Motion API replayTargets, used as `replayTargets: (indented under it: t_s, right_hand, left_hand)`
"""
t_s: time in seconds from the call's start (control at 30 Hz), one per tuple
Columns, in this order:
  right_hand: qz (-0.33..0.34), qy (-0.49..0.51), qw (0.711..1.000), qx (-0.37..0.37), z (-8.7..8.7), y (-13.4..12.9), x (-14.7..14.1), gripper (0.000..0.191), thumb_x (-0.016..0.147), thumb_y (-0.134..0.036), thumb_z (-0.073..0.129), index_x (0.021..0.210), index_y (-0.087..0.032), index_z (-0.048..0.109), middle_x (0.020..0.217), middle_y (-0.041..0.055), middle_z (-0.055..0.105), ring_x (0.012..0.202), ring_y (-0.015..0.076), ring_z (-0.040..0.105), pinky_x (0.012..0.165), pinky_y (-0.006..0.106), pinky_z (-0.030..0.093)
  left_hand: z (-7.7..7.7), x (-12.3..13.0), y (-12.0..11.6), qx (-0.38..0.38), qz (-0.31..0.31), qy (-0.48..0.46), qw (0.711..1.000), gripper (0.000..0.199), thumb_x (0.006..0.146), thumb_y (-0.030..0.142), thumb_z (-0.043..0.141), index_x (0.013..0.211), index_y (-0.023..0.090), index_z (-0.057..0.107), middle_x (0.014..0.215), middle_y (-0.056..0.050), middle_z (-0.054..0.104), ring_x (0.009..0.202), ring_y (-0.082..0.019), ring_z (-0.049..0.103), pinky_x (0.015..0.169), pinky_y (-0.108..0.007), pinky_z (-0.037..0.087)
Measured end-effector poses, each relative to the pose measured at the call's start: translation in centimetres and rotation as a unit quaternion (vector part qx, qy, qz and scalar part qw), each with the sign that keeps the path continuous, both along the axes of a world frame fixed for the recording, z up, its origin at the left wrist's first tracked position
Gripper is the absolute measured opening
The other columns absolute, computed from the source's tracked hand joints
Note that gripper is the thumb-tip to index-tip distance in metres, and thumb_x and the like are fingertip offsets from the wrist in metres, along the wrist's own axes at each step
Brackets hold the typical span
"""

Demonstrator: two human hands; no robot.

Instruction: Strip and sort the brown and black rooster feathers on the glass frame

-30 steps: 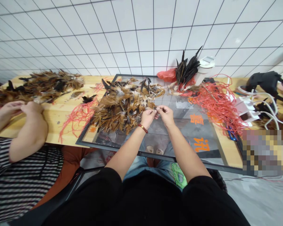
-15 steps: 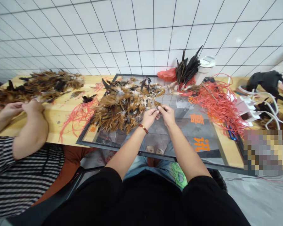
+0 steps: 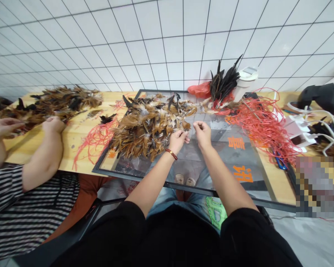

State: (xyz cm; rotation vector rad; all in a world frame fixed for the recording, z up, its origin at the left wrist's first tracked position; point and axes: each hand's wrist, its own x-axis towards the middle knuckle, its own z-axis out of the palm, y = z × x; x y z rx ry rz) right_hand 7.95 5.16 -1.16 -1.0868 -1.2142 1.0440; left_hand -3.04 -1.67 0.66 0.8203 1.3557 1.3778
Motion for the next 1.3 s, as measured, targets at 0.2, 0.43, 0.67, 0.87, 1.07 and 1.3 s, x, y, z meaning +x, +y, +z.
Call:
replayTargets:
  t_s: [0.2,0.43,0.67,0.87,1.07,1.3]
  right_hand:
    - [0.037,-0.445,0.885,0.134,2.6,7.0,2.4,0.042,0.074,-0.013,0.062,0.116,-0.017,0.066,0.122,0.0169,0.064,0.103,0.0300,0.062,0.092,0.048,0.049]
    - [0.081,-0.644,0.760,0.032,5.7,12.2,0.4,0.084,0.077,-0.016,0.064,0.154,-0.018,0.030,0.161,0.0233,0.024,0.127,0.0375,0.054,0.099,0.050,0.049]
    - [0.075,-0.708,0.702,0.003,5.7,11.5,-1.7,0.039,0.089,-0.012,0.045,0.123,-0.004,0.063,0.124,0.0272,0.063,0.117,0.0346,0.063,0.094,0.044,0.050]
    - [0.143,-0.691,0.705,0.072,4.8,3.4,0.3,0.035,0.088,-0.016,0.047,0.114,-0.009,0.068,0.108,0.0234,0.070,0.097,0.0324,0.070,0.081,0.040,0.053]
    - [0.177,-0.425,0.882,0.095,4.1,-0.2,6.6,0.050,0.077,-0.028,0.066,0.126,-0.018,0.063,0.115,0.0116,0.069,0.073,0.0173,0.065,0.074,0.033,0.053]
    - [-0.023,-0.161,0.987,-0.015,1.4,-1.1,5.7,0.026,0.073,-0.036,0.066,0.088,-0.016,0.070,0.079,0.0037,0.068,0.066,0.0141,0.057,0.069,0.030,0.048]
  left_hand:
    - [-0.2,0.2,0.6,-0.011,0.023,-0.007,1.000,0.021,0.088,0.017,0.060,0.068,0.014,0.056,0.061,0.004,0.059,0.044,-0.005,0.056,0.044,-0.016,0.046]
    - [0.1,0.3,0.6,-0.017,0.023,0.030,0.999,0.022,0.088,0.026,0.061,0.069,0.015,0.056,0.059,0.006,0.058,0.042,-0.003,0.052,0.043,-0.015,0.043]
    - [0.3,0.3,0.4,-0.027,0.028,0.038,0.999,0.023,0.089,0.023,0.057,0.067,0.016,0.055,0.051,0.007,0.054,0.037,-0.005,0.050,0.040,-0.015,0.040]
    - [0.4,0.4,0.5,-0.033,0.041,0.016,0.999,0.022,0.089,0.023,0.058,0.069,0.016,0.056,0.055,0.007,0.055,0.039,-0.004,0.049,0.041,-0.015,0.041]
    - [0.1,0.3,1.0,-0.011,0.078,-0.037,0.996,0.020,0.090,0.020,0.056,0.071,0.015,0.056,0.064,0.005,0.058,0.044,-0.004,0.052,0.042,-0.015,0.043]
    - [0.3,0.4,1.1,-0.009,0.090,-0.042,0.995,0.017,0.086,0.017,0.061,0.069,0.014,0.061,0.063,0.003,0.059,0.048,-0.005,0.052,0.045,-0.017,0.044]
